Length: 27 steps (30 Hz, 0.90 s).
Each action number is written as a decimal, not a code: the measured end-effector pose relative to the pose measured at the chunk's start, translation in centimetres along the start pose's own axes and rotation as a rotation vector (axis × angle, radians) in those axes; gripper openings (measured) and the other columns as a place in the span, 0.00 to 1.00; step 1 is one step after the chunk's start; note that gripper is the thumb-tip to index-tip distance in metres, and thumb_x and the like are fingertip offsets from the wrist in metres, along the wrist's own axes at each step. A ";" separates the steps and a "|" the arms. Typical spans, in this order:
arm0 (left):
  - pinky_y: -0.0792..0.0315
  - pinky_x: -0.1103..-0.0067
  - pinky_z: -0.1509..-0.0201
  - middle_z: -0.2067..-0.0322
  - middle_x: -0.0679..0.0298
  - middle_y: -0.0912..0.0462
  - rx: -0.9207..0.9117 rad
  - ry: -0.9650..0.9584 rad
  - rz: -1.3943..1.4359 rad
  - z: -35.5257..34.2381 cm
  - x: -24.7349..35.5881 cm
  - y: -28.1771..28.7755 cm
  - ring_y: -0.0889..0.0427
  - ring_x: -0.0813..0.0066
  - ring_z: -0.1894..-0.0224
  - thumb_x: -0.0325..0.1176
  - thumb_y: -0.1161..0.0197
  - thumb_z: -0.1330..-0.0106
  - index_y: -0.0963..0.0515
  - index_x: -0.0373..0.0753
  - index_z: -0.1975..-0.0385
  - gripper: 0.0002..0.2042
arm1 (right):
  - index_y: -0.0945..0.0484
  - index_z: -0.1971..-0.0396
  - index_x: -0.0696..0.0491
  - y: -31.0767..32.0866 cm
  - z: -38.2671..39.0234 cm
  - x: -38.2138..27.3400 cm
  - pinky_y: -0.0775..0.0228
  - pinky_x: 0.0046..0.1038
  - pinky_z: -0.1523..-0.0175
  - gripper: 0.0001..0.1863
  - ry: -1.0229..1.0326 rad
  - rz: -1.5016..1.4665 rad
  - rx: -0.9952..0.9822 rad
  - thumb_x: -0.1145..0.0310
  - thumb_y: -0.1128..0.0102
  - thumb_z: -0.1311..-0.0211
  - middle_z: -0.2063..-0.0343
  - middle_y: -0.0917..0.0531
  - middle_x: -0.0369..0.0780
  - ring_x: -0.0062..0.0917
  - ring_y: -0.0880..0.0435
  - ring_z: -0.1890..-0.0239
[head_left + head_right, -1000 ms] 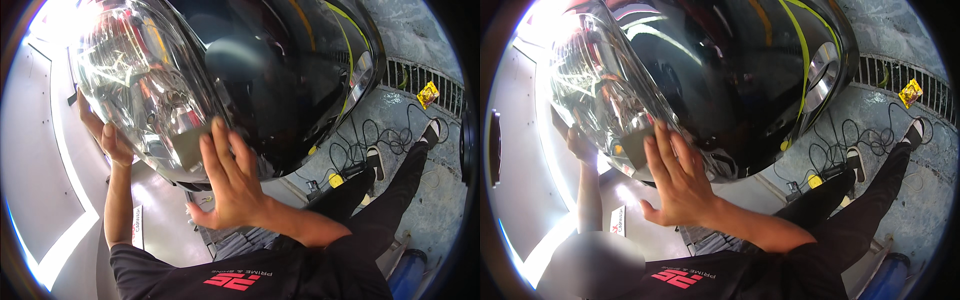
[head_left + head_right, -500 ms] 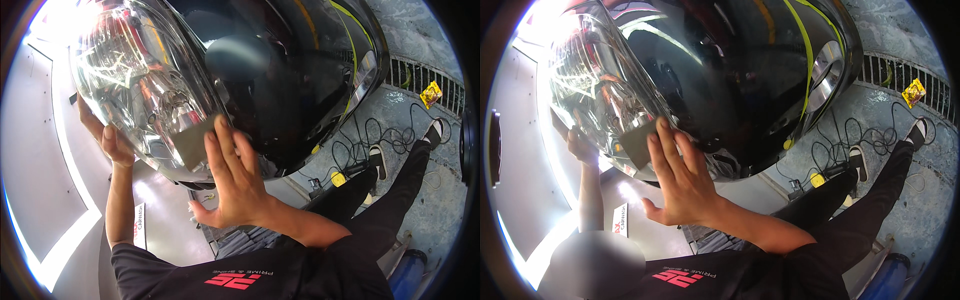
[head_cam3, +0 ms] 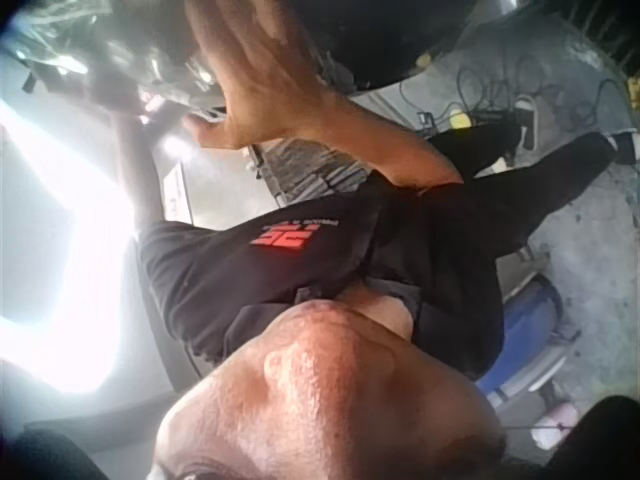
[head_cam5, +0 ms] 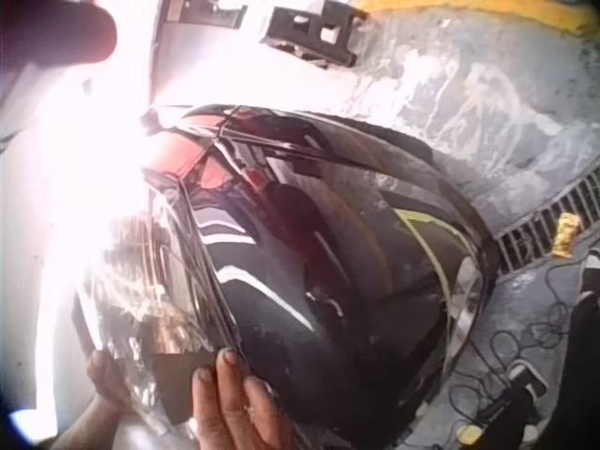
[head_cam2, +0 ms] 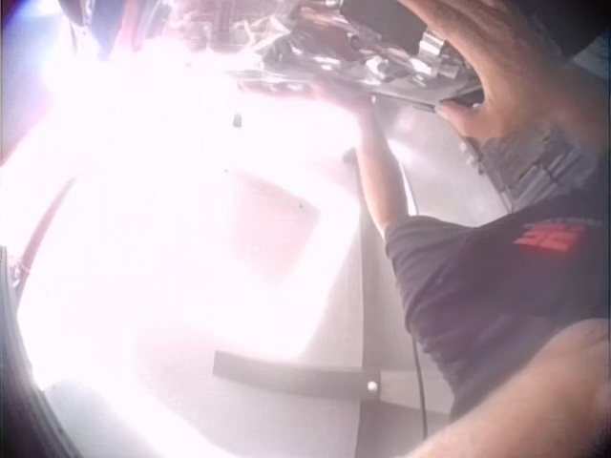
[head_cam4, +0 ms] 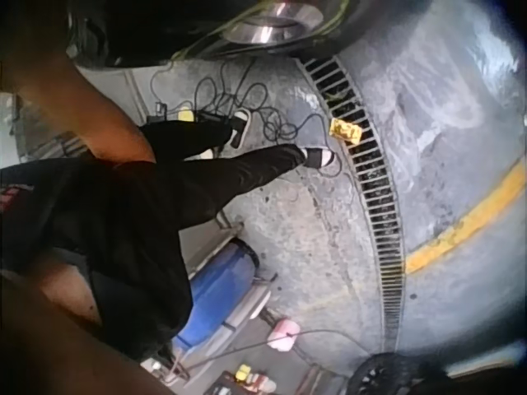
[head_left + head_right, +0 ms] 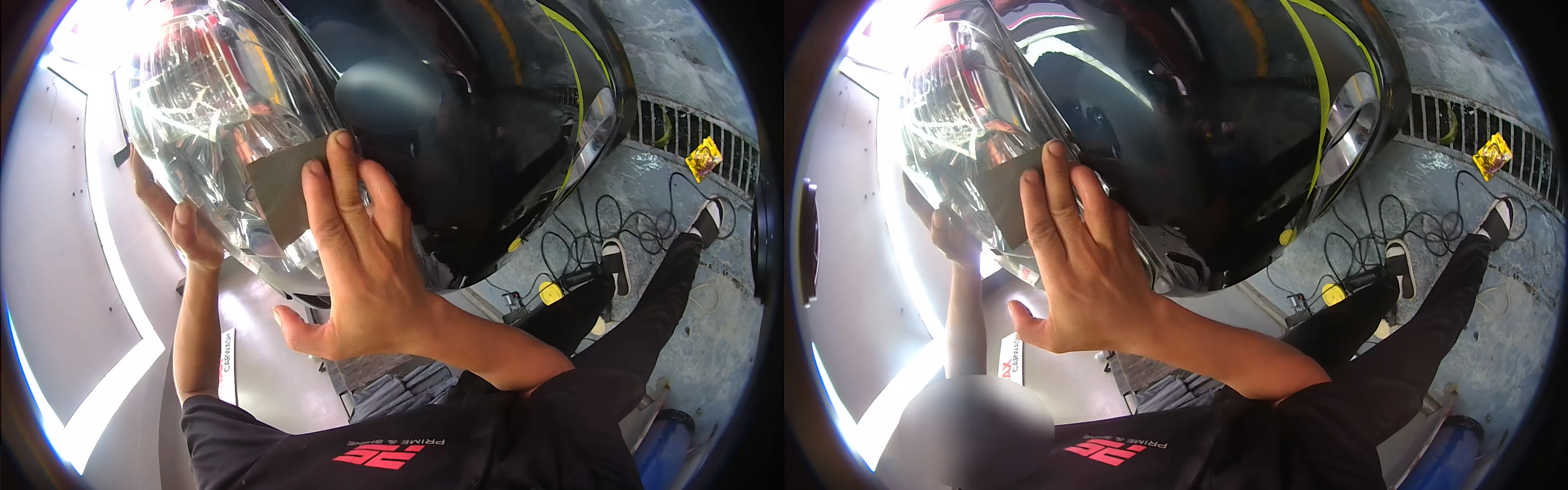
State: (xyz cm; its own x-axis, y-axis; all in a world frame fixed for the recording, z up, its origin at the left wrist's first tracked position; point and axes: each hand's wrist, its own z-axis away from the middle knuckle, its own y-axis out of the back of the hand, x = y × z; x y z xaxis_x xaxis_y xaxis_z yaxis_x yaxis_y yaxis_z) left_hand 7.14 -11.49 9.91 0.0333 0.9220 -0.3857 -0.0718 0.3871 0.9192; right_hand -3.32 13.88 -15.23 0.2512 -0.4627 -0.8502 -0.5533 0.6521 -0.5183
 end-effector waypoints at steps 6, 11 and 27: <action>0.33 0.79 0.66 0.71 0.62 0.29 -0.057 0.198 0.076 -0.6 1.5 -0.1 0.31 0.74 0.70 0.23 0.55 0.28 0.33 0.31 0.73 0.09 | 0.45 0.28 0.69 -0.4 3.0 0.8 0.36 0.49 0.35 0.59 0.011 -0.037 -0.054 0.51 0.28 0.55 0.27 0.46 0.66 0.56 0.40 0.31; 0.33 0.78 0.65 0.71 0.62 0.28 -0.053 0.095 -0.078 0.3 0.5 0.2 0.29 0.72 0.69 0.24 0.52 0.29 0.32 0.31 0.72 0.08 | 0.43 0.29 0.69 0.1 1.4 0.5 0.37 0.48 0.35 0.58 0.006 -0.035 -0.056 0.52 0.28 0.56 0.27 0.46 0.66 0.56 0.39 0.31; 0.36 0.68 0.46 0.49 0.56 0.37 -0.054 0.141 0.028 -0.1 1.2 -0.9 0.35 0.64 0.48 0.42 0.48 0.33 0.44 0.32 0.47 0.24 | 0.43 0.29 0.69 0.6 -1.7 0.2 0.39 0.50 0.33 0.56 0.029 -0.012 -0.027 0.52 0.30 0.55 0.27 0.44 0.66 0.58 0.38 0.32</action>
State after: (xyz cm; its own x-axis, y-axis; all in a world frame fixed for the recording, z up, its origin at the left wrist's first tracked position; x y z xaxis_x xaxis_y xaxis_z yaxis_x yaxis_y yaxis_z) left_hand 7.19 -10.71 8.62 -0.1099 0.9223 -0.3704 -0.1247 0.3570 0.9258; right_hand -5.01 13.16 -15.55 0.2354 -0.4878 -0.8406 -0.5714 0.6302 -0.5257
